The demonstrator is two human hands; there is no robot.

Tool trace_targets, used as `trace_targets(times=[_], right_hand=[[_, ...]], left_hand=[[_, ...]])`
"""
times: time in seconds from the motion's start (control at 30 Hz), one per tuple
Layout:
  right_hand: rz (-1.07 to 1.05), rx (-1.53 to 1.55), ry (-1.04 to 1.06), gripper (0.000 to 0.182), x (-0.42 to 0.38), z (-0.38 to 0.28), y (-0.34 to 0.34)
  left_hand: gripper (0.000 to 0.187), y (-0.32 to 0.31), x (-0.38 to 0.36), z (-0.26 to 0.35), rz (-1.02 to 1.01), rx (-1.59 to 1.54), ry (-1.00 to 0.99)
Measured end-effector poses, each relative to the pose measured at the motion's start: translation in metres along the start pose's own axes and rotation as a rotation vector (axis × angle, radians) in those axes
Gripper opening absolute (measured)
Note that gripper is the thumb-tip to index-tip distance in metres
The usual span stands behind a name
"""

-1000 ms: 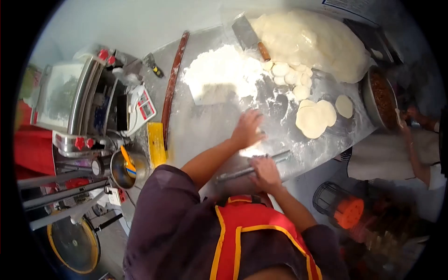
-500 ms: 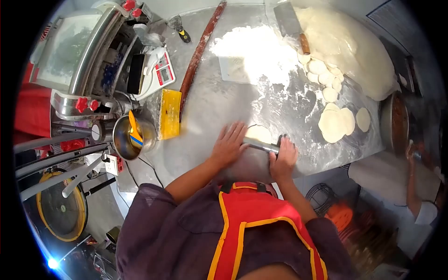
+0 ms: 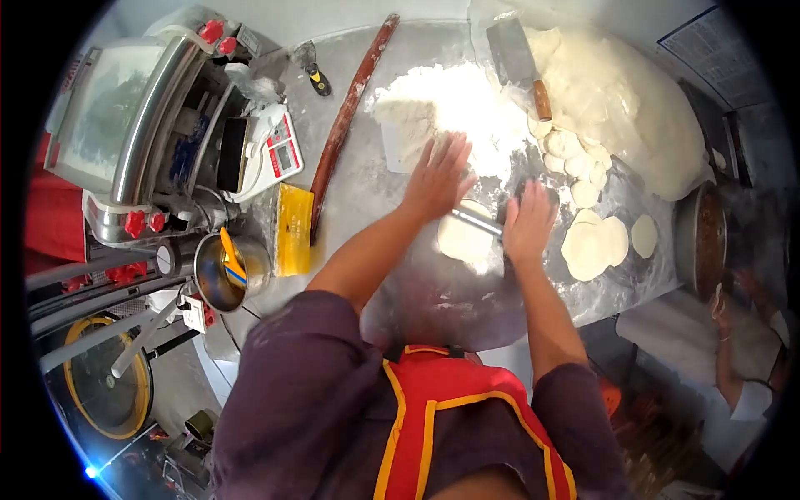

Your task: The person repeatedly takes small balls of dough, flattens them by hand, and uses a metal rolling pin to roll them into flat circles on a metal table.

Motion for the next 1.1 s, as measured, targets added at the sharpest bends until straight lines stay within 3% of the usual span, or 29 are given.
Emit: trace_targets(times=[0.07,0.1,0.13,0.27,0.3,0.4,0.43,0.57,0.67,0.7,0.8,0.9,1.0,1.1], right_hand=[[0.024,0.013,0.163,0.064,-0.056,-0.014,-0.002],[-0.03,0.12,0.154,0.065,-0.08,-0.025,0.009],[-0.024,0.148,0.17,0.065,-0.109,-0.033,0.016],[-0.041,0.185,0.188,0.063,-0.158,-0.039,0.02],[-0.022,0.208,0.198,0.053,-0.15,-0.039,0.023],[-0.147,0.335,0.202,0.045,-0.126,-0.029,0.011],[-0.134,0.362,0.226,0.041,-0.125,-0.027,0.012],[-0.355,0.378,0.271,0.041,-0.152,-0.006,0.028],[-0.311,0.344,0.302,0.042,-0.186,0.01,0.04],[-0.411,0.191,0.232,0.052,-0.198,0.012,0.033],[-0.321,0.226,0.2,0.062,-0.209,-0.013,0.041],[-0.203,0.201,0.171,0.066,-0.194,-0.019,0.03],[-0.088,0.117,0.163,0.06,-0.17,-0.025,0.021],[0.027,0.091,0.172,0.052,-0.122,-0.032,0.008]], left_hand=[[0.071,0.008,-0.054,0.009,-0.078,-0.007,0.004],[0.077,0.015,-0.088,0.017,-0.157,-0.008,-0.073],[0.079,0.022,-0.116,0.022,-0.168,-0.118,-0.03],[0.072,0.039,-0.175,0.036,-0.158,-0.174,-0.054],[0.063,0.031,-0.163,0.031,-0.106,-0.23,-0.029],[0.05,0.019,-0.1,0.029,-0.008,-0.393,0.166],[0.046,0.002,-0.083,0.036,-0.071,-0.424,0.128],[0.039,-0.017,-0.061,0.052,-0.377,-0.321,0.045],[0.037,-0.037,-0.076,0.015,-0.386,-0.458,0.209],[0.032,-0.038,-0.08,-0.004,-0.277,-0.398,0.297],[0.03,-0.005,-0.071,-0.044,-0.246,-0.347,0.495],[0.034,-0.022,-0.078,-0.037,-0.314,-0.332,0.488],[0.034,-0.022,-0.103,0.012,-0.576,-0.427,0.429],[0.033,-0.006,-0.116,0.057,-0.742,-0.404,0.232]])
Point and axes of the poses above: each hand's wrist, its own x-axis towards the middle knuckle, its own y-axis out of the back of the hand, z = x × y, the point moved 8 cm from there along x, towards the middle knuckle, and after that the axes turned 5 degrees about x, right-handed, at the moved point
